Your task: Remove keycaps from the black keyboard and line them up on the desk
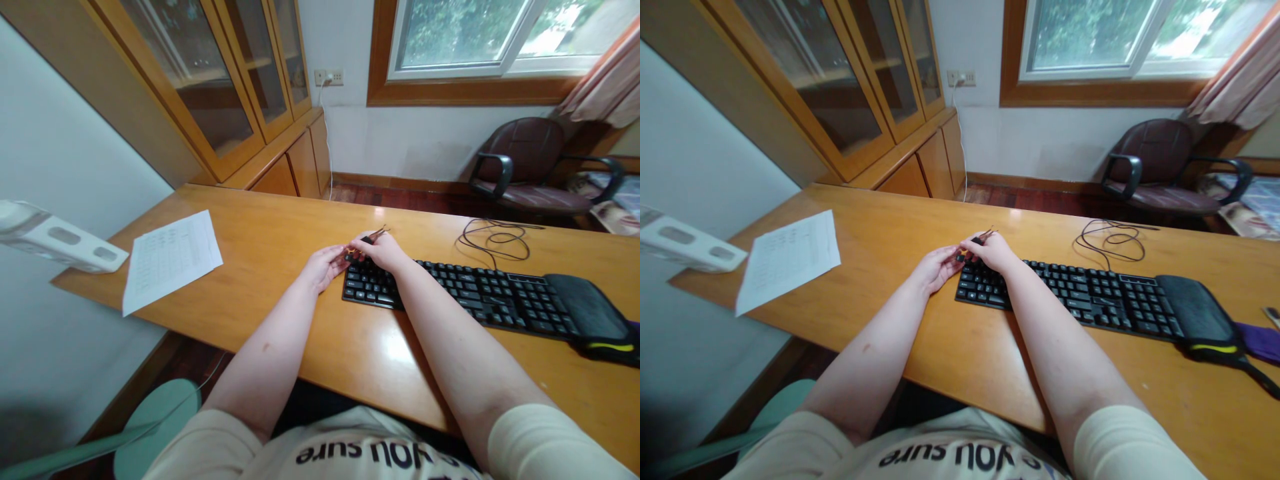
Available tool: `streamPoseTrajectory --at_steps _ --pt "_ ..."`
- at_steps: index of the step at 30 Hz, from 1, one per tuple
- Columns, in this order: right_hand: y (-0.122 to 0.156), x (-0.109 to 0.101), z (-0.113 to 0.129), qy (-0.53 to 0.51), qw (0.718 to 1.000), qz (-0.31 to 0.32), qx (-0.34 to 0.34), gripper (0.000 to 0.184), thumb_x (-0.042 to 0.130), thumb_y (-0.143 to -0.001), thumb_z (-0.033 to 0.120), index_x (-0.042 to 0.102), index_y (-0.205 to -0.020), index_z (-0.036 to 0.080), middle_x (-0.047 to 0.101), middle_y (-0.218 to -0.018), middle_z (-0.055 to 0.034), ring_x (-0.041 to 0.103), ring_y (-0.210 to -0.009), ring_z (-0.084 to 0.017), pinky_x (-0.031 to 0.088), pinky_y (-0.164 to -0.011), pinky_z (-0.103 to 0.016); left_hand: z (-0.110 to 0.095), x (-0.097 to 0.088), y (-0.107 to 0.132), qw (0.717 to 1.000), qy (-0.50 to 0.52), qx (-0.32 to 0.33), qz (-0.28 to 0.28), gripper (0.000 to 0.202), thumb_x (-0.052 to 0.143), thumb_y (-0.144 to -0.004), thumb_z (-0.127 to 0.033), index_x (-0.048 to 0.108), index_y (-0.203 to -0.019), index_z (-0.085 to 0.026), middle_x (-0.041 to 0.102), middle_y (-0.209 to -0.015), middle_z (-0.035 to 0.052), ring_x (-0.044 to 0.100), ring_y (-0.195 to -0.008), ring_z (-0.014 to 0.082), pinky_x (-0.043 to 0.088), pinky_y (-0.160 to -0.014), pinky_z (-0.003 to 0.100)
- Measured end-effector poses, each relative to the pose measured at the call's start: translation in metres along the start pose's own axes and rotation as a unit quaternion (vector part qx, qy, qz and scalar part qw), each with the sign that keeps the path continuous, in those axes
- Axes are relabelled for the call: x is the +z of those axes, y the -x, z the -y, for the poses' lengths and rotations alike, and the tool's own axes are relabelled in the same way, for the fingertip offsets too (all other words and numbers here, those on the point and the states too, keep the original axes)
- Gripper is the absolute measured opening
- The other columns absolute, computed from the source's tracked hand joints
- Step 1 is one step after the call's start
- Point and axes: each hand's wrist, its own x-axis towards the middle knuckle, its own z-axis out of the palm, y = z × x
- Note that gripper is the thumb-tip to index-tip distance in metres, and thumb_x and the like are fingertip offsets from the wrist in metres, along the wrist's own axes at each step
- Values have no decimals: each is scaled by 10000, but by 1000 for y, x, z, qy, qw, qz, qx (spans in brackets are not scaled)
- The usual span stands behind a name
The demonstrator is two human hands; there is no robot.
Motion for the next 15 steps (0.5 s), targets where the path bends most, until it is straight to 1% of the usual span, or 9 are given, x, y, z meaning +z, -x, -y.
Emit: streamPoseTrajectory --at_steps 5,7,8,9,10,11,12,14,15 --pt "-1 2 -4 -41 999 16 23 348 655 -701 480 665 -723 133 654 -570 -40 579 -466 -126 500 -477 -248 3 2 -7 998 -56 26 -1 134 565 -822 -165 608 -937 -110 675 -925 101 644 -835 134 478 -883 321" --pt "-3 3 -9 -51 998 6 39 346 664 -694 475 665 -722 130 654 -573 -44 589 -480 -132 507 -477 -249 4 5 -2 985 -127 94 -66 211 505 -859 -190 583 -1046 -129 636 -1079 122 618 -964 157 460 -920 331" --pt "-4 4 -11 -55 997 -6 45 344 665 -693 473 665 -721 130 655 -579 -46 595 -491 -135 510 -478 -248 4 8 5 966 -184 143 -112 257 476 -874 -202 561 -1112 -153 601 -1158 120 591 -1030 167 449 -937 337" --pt "-5 3 -13 -61 997 -22 49 342 665 -693 471 664 -718 130 656 -587 -49 600 -503 -136 510 -478 -244 5 11 16 932 -260 201 -153 303 470 -876 -213 536 -1171 -186 557 -1233 109 554 -1095 178 433 -960 343" --pt "-5 3 -14 -67 996 -42 51 339 666 -691 470 663 -713 132 658 -598 -51 605 -515 -137 508 -477 -239 6 13 30 888 -351 251 -157 334 473 -877 -240 523 -1206 -214 519 -1284 98 524 -1136 195 418 -979 360" --pt "-6 2 -15 -73 994 -62 52 337 667 -689 470 660 -707 133 661 -614 -53 609 -525 -136 505 -474 -232 9 16 47 836 -448 291 -122 346 463 -883 -268 521 -1223 -235 499 -1311 89 496 -1167 210 398 -1000 384" --pt "-7 1 -14 -79 992 -80 51 336 667 -686 470 658 -701 135 665 -632 -56 611 -533 -134 500 -469 -224 14 19 66 775 -544 317 -56 347 461 -885 -286 531 -1223 -255 482 -1332 76 459 -1206 225 362 -1033 412" --pt "-8 -1 -14 -88 989 -106 47 340 663 -684 475 653 -697 135 672 -663 -60 613 -539 -129 486 -452 -211 30 20 102 648 -685 327 54 409 456 -886 -289 473 -1294 -305 367 -1438 49 338 -1305 261 293 -1073 464" --pt "-8 -2 -13 -90 989 -112 45 343 660 -685 477 652 -699 134 674 -674 -62 613 -538 -127 478 -443 -206 40 20 116 600 -727 316 106 452 447 -886 -268 423 -1336 -306 310 -1474 46 279 -1341 266 293 -1075 463"
